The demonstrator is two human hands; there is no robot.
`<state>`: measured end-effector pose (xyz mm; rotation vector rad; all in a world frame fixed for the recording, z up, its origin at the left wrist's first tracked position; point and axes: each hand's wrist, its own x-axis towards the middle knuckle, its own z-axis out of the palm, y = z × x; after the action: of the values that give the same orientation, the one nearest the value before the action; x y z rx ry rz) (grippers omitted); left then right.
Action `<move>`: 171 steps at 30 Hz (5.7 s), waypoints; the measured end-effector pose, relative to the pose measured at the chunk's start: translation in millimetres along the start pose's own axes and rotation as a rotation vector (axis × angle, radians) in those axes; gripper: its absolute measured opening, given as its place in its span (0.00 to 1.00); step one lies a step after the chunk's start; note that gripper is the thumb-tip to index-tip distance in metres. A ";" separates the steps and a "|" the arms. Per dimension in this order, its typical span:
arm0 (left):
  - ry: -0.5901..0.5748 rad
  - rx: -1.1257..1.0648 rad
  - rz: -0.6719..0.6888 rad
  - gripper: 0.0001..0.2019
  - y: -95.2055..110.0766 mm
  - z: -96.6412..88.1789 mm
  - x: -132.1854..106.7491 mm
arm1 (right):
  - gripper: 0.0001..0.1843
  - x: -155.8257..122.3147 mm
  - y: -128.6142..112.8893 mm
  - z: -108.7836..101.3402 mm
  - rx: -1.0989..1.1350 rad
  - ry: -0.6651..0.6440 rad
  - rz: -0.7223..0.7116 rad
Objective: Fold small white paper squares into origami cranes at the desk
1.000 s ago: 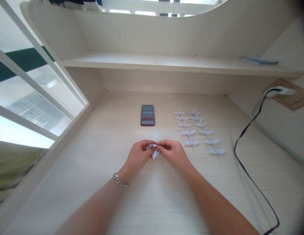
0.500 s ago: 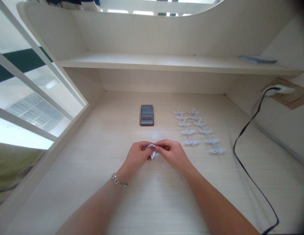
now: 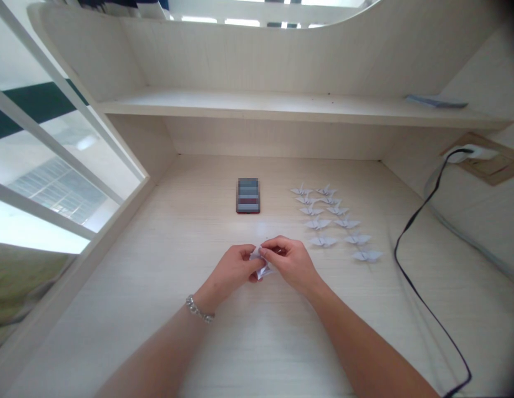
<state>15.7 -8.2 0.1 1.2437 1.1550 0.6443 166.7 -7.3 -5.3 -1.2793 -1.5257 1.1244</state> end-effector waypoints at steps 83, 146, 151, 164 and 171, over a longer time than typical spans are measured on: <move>-0.036 0.046 -0.022 0.12 -6.5 0.6 -1.7 | 0.12 3.6 -4.8 -5.3 0.113 0.078 -0.032; 0.400 -0.261 0.263 0.14 -8.6 3.7 6.4 | 0.17 2.5 4.7 12.9 0.391 -0.037 0.185; 0.397 -0.267 0.263 0.14 -7.8 3.7 6.2 | 0.19 1.1 3.4 12.6 0.435 -0.043 0.193; 0.455 -0.366 0.301 0.15 -5.7 -1.4 8.3 | 0.19 -1.3 -2.7 14.5 0.509 -0.121 0.238; 0.436 -0.327 0.281 0.15 -5.9 2.2 6.4 | 0.18 -0.7 1.3 18.7 0.520 -0.064 0.162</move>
<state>18.8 -4.9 -7.7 1.0151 1.1726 1.3106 149.2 -10.2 -11.4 -1.0227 -1.0810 1.5555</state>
